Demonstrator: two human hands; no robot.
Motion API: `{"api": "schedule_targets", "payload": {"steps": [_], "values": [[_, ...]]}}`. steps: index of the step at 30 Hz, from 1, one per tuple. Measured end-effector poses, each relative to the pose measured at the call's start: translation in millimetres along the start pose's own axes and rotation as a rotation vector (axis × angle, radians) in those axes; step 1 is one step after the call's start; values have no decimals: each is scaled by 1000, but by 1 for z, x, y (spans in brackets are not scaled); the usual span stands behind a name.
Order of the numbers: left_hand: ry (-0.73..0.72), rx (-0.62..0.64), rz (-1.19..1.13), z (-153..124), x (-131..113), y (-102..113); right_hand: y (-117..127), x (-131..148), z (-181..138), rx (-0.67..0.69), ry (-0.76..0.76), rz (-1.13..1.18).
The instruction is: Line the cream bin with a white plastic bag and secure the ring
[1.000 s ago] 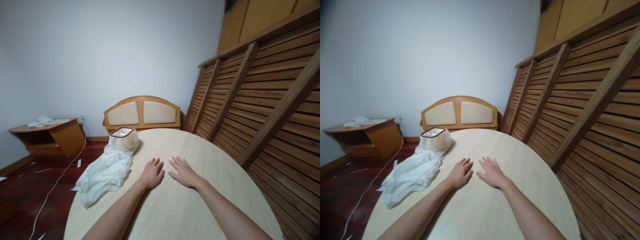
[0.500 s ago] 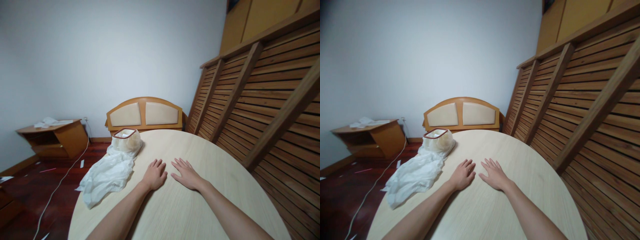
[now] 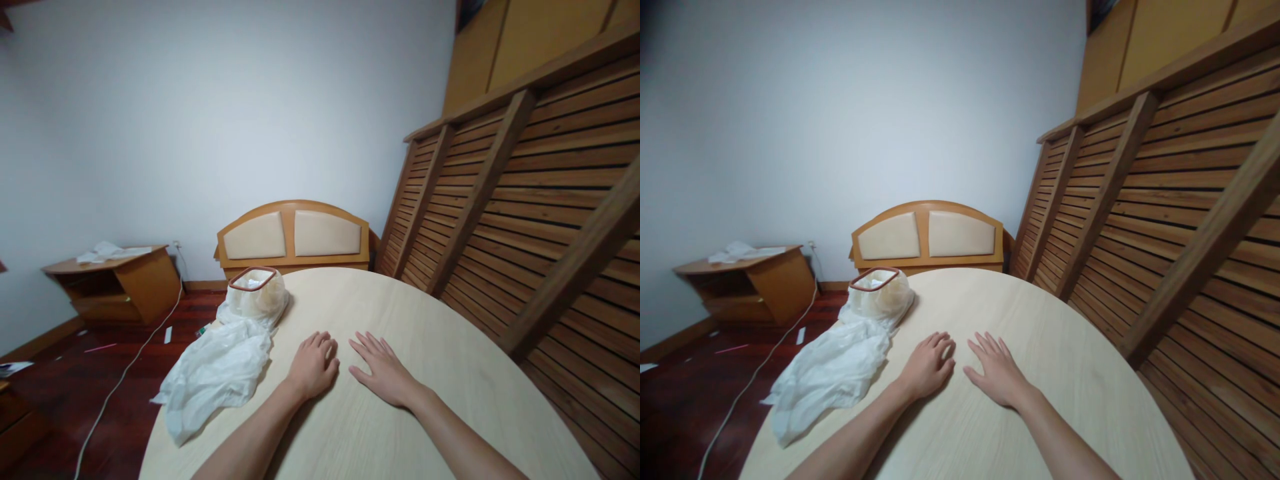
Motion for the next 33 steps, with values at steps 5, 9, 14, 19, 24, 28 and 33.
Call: {"api": "schedule_targets", "payload": {"steps": [5, 9, 14, 19, 24, 28, 33], "values": [[69, -168, 152, 37, 33, 55, -2, -4, 2, -7, 2, -7], [234, -368, 288, 59, 77, 112, -4, -5, 2, -14, 11, 5], [428, -504, 388, 55, 117, 144, -5, -6, 2, -19, 20, 14], [504, -510, 361, 46, 134, 136, -5, -7, 1, -11, 13, 13], [471, -525, 273, 49, 138, 128, -4, -5, 0, -3, 9, 0], [346, -531, 177, 53, 129, 120, -3, -4, -1, 2, 9, -3], [156, -547, 50, 56, 103, 105, -5, -5, 0, -3, 12, -6]]}}
Point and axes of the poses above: each hand's wrist, its own z-axis towards the middle knuckle, its own y-axis out of the back of the hand, x = y × z, the point moved 4 cm from there along z, towards the middle knuckle, and after that the axes turned 5 degrees about -x, right-handed, at the moved point
